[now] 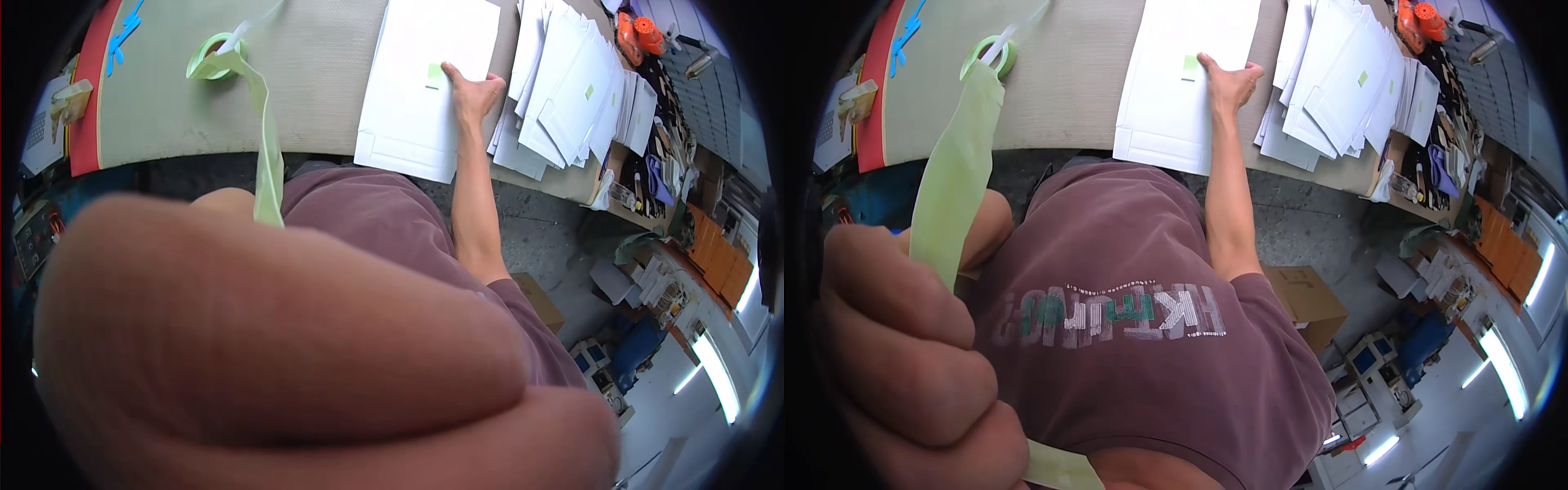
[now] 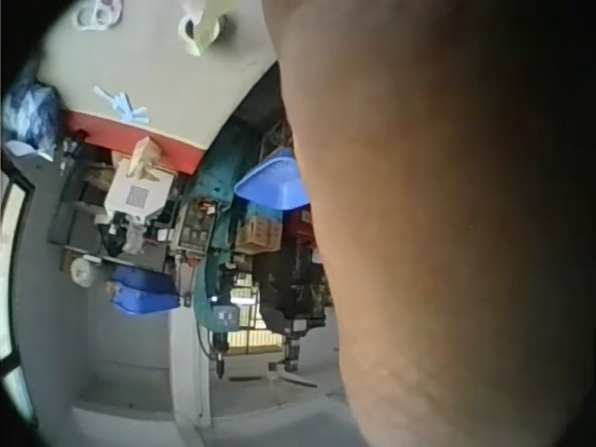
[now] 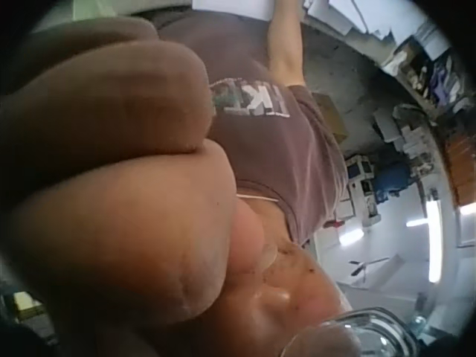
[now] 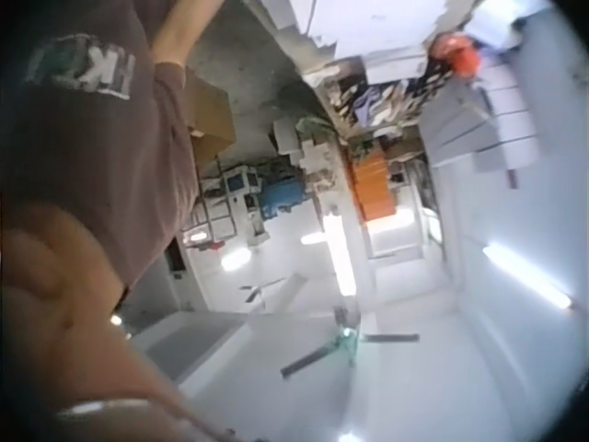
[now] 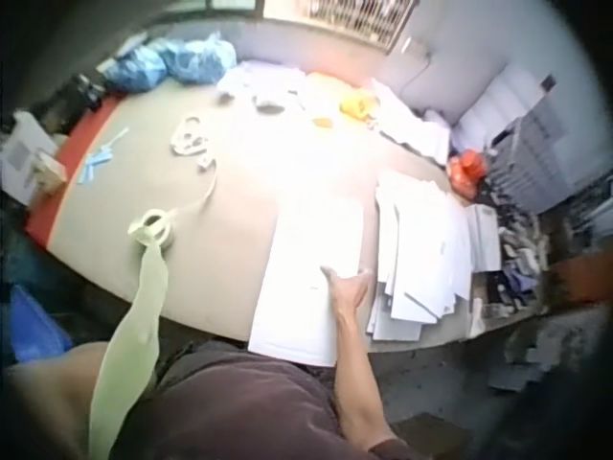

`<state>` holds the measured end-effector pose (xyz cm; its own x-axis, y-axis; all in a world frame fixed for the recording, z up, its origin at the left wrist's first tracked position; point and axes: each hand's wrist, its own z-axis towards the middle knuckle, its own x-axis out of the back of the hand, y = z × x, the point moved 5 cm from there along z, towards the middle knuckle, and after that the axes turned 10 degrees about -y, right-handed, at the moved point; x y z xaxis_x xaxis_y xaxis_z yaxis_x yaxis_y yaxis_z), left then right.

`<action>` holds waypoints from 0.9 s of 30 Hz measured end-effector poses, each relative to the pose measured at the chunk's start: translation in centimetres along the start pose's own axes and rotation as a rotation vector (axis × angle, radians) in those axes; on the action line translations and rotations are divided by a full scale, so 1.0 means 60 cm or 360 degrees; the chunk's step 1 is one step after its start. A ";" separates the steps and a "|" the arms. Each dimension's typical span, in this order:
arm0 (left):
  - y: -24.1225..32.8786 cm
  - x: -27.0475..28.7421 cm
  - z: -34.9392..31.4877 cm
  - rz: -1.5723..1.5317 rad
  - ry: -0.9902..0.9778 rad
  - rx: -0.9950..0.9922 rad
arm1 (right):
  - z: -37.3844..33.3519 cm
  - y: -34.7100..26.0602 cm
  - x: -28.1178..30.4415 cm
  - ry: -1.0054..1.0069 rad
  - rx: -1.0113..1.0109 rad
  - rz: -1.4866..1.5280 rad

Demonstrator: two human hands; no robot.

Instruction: Applying masking tape and folding white shoe components at a workshop table.

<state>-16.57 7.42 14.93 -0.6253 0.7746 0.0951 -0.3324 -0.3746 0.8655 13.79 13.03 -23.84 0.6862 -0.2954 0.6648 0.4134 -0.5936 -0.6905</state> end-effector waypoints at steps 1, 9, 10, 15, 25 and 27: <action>0.015 -0.002 -0.005 0.0024 -0.0017 0.0010 | 0.001 -0.009 0.002 -0.0048 -0.0015 0.0176; -0.017 0.010 0.051 0.0041 -0.0354 0.0180 | 0.048 -0.015 0.136 0.0063 -0.0008 0.0327; -0.017 0.025 0.013 0.0189 -0.0319 0.0233 | 0.060 -0.027 0.141 0.0024 0.0024 0.0334; -0.119 0.042 -0.039 0.0352 0.0428 0.0260 | 0.190 -0.017 0.310 0.0337 -0.0005 -0.0144; -0.095 0.044 -0.066 0.0803 0.0849 0.0479 | -0.263 -0.416 0.522 0.0042 0.2512 0.0484; -0.028 0.030 -0.032 0.1161 0.0780 0.0145 | -0.251 -0.396 0.539 0.0011 0.2486 0.0509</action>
<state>-18.51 8.47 12.73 -0.8990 0.0444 0.4357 0.3125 -0.6320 0.7092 17.17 6.33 18.38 0.8604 -0.2576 0.4397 0.4424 0.8057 -0.3937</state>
